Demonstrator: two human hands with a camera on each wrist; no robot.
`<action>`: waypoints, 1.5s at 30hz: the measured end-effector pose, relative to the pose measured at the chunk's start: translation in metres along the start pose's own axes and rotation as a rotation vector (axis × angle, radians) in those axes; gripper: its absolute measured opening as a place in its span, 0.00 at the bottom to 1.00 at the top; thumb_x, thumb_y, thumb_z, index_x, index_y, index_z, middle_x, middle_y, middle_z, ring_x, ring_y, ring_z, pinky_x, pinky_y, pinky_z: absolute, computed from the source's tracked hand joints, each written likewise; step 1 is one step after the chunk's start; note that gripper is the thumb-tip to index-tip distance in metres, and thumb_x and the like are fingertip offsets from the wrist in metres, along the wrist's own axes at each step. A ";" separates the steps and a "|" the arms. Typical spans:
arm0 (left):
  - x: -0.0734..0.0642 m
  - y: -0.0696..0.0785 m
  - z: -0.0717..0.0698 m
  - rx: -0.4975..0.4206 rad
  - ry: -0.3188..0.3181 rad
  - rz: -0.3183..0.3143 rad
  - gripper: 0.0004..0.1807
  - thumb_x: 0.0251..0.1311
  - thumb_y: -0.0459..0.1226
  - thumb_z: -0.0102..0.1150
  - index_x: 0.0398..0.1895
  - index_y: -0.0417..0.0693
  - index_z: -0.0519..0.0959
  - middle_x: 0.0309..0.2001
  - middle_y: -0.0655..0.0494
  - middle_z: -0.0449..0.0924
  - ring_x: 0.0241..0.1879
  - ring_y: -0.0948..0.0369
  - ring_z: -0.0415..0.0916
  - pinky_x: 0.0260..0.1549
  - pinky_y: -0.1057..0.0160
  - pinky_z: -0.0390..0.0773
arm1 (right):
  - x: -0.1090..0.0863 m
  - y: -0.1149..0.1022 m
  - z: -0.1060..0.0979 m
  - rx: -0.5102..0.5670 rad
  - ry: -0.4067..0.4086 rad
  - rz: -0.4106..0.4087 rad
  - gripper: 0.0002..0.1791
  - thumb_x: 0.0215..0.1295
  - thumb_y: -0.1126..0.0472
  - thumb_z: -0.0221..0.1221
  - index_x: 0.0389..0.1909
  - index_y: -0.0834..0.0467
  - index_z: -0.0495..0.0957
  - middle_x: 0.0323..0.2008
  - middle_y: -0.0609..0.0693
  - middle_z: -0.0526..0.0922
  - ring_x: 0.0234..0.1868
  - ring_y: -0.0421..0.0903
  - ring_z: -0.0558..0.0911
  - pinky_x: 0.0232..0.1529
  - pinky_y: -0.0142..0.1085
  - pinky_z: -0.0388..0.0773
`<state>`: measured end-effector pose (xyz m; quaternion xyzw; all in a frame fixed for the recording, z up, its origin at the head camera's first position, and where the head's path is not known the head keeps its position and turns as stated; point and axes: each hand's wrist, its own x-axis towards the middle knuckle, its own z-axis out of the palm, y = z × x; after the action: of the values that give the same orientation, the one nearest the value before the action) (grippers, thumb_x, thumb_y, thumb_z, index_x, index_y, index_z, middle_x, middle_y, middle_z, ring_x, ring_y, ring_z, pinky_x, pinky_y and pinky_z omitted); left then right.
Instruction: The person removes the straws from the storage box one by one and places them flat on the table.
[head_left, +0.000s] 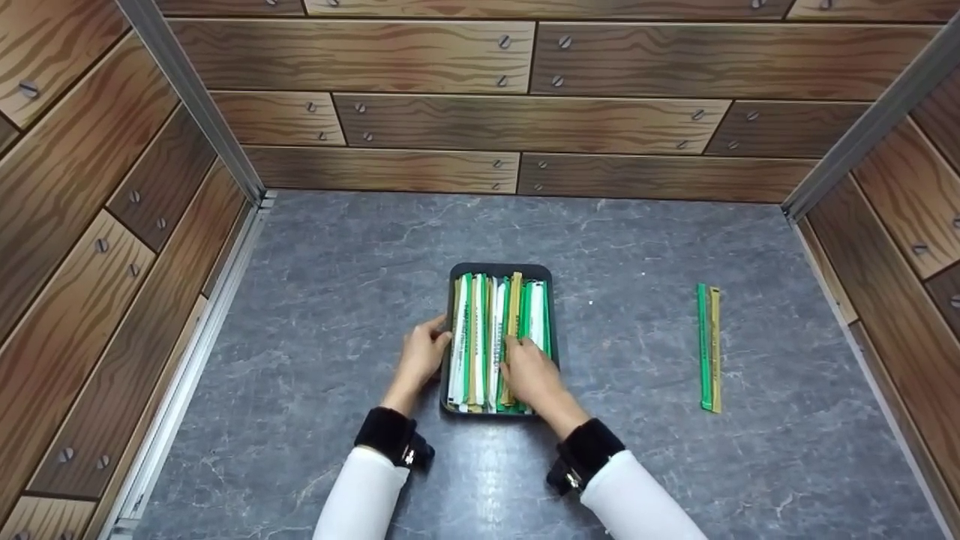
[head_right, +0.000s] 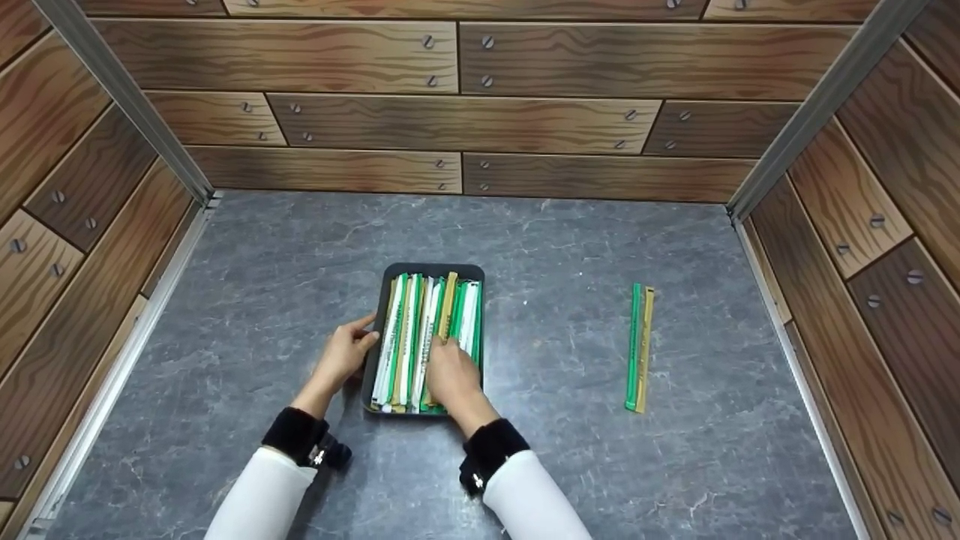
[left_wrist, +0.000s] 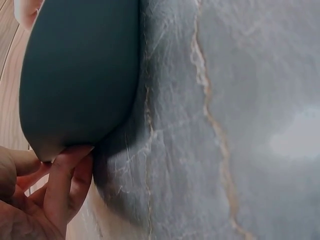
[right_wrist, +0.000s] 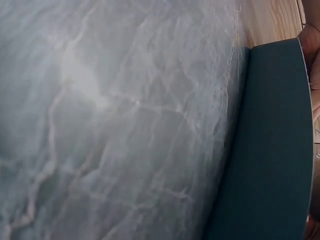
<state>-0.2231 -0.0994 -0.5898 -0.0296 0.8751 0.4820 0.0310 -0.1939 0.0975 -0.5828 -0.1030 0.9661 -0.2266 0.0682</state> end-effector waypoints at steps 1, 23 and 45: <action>0.000 0.000 0.000 0.001 -0.002 -0.006 0.23 0.67 0.32 0.57 0.65 0.41 0.73 0.41 0.42 0.84 0.39 0.52 0.81 0.42 0.54 0.79 | 0.001 0.000 -0.001 0.015 -0.005 -0.002 0.28 0.65 0.63 0.62 0.64 0.68 0.70 0.51 0.68 0.77 0.36 0.53 0.82 0.34 0.40 0.82; 0.005 0.003 -0.001 0.007 -0.018 -0.009 0.23 0.68 0.32 0.56 0.66 0.41 0.72 0.45 0.41 0.83 0.43 0.52 0.81 0.45 0.54 0.78 | 0.006 0.009 -0.012 0.309 0.077 0.014 0.22 0.59 0.64 0.68 0.55 0.63 0.79 0.21 0.46 0.77 0.17 0.41 0.74 0.24 0.37 0.76; 0.001 0.002 -0.001 0.012 -0.021 -0.023 0.24 0.68 0.33 0.56 0.67 0.42 0.71 0.47 0.40 0.83 0.45 0.50 0.80 0.49 0.52 0.77 | -0.033 0.053 -0.060 0.622 0.051 -0.057 0.28 0.60 0.74 0.63 0.63 0.66 0.71 0.32 0.54 0.78 0.15 0.42 0.73 0.13 0.35 0.74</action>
<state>-0.2243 -0.0997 -0.5877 -0.0344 0.8773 0.4765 0.0460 -0.1818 0.1773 -0.5509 -0.0986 0.8486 -0.5156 0.0660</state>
